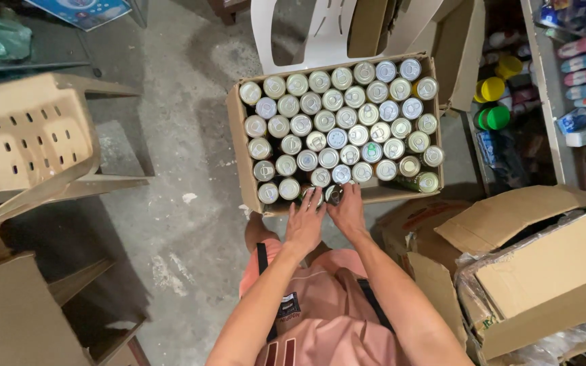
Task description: Stocking canned goods from a cardboard box onto grocery store shelves.
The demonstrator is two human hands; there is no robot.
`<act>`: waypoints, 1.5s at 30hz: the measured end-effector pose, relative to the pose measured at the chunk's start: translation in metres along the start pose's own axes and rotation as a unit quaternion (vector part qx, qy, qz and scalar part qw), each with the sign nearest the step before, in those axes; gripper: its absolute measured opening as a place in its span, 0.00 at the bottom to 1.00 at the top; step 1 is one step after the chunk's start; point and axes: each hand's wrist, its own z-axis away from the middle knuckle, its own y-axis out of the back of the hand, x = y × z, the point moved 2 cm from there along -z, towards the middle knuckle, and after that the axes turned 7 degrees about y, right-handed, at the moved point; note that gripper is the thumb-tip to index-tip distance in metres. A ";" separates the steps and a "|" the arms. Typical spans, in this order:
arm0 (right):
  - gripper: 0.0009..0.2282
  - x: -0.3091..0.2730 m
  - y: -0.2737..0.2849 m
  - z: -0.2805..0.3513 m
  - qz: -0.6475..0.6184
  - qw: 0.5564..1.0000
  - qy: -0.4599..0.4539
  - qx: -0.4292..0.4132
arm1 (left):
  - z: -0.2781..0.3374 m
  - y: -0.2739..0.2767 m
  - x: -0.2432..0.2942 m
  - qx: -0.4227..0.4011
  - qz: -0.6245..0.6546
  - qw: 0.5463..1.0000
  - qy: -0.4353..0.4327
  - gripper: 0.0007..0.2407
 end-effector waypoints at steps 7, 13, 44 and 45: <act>0.21 0.000 -0.012 0.001 0.021 1.000 -0.002 0.017 | 0.005 -0.006 -0.005 0.026 -0.005 1.000 -0.007 0.25; 0.26 0.022 -0.009 -0.005 0.021 0.999 0.026 0.021 | 0.007 -0.003 -0.006 0.021 -0.001 1.000 0.003 0.26; 0.18 0.025 -0.042 0.004 0.168 0.969 0.127 -0.129 | 0.000 -0.009 -0.004 0.036 0.024 0.999 -0.005 0.25; 0.21 0.024 -0.043 0.000 0.171 0.963 0.069 -0.199 | 0.000 -0.009 -0.003 0.034 0.027 0.999 -0.004 0.25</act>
